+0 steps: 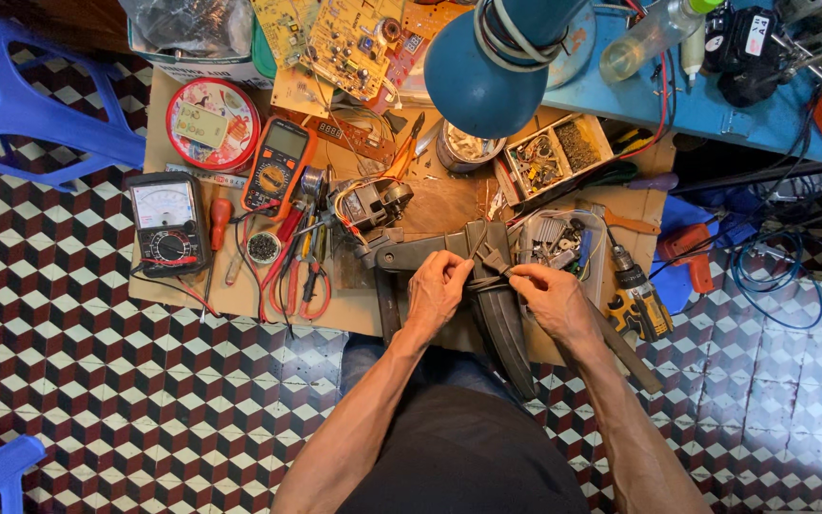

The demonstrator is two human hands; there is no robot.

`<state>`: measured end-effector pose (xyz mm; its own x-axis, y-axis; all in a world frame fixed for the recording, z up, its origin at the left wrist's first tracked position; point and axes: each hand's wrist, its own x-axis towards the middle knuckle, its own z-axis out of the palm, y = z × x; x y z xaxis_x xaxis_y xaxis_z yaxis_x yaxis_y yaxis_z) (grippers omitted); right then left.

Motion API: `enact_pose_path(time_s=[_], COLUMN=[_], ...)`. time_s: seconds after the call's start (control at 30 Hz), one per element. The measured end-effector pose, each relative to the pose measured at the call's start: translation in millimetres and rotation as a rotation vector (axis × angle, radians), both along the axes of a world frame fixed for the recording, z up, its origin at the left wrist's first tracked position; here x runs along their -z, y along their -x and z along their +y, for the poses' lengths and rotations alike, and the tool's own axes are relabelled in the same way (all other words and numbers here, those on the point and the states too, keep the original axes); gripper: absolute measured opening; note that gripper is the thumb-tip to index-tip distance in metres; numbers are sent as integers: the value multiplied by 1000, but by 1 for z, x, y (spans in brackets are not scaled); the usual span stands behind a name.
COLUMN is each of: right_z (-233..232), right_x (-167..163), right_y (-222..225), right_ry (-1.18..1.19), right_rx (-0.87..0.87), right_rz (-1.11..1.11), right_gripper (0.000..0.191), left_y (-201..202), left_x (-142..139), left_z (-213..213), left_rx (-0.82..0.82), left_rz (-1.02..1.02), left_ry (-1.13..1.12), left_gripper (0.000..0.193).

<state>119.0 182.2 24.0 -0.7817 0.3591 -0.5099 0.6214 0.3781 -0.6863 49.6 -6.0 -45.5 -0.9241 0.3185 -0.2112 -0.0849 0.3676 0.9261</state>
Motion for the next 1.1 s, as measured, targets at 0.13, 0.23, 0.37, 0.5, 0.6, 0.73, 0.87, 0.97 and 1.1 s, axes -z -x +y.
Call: enact_pose_path(time_s=[0.13, 0.23, 0.37, 0.5, 0.6, 0.73, 0.87, 0.97, 1.1], right_z=[0, -7, -14, -18, -15, -14, -11, -5, -15], right_x=[-16, -25, -32, -33, -33, -28, -18, -17, -22], right_y=[8, 17, 25, 27, 23, 19, 24, 29, 34], right_ry=[-74, -237, -302, -308, -194, -127, -208, -276, -399], right_rx=[-47, -162, -252, -253, -167, -89, -160, -290, -396], right_rz=[-137, -48, -87, -31, -23, -99, 89, 77, 26], right_gripper=[33, 32, 30, 29, 30, 34, 29, 27, 27], left_y=[-1, -1, -1, -1, -1, 1, 6, 12, 12], left_x=[-1, -3, -6, -10, -9, -4, 4, 9, 10], left_z=[3, 5, 7, 6, 7, 7, 0, -11, -11], left_rx=[-57, -90, -107, -125, -120, -102, -14, 111, 99], left_rz=[-29, -75, -114, -122, -129, -153, -134, -128, -116], left_ry=[-51, -81, -103, -134, -104, -99, -123, -159, -80], left_gripper=[21, 20, 20, 21, 22, 22, 22, 20, 23])
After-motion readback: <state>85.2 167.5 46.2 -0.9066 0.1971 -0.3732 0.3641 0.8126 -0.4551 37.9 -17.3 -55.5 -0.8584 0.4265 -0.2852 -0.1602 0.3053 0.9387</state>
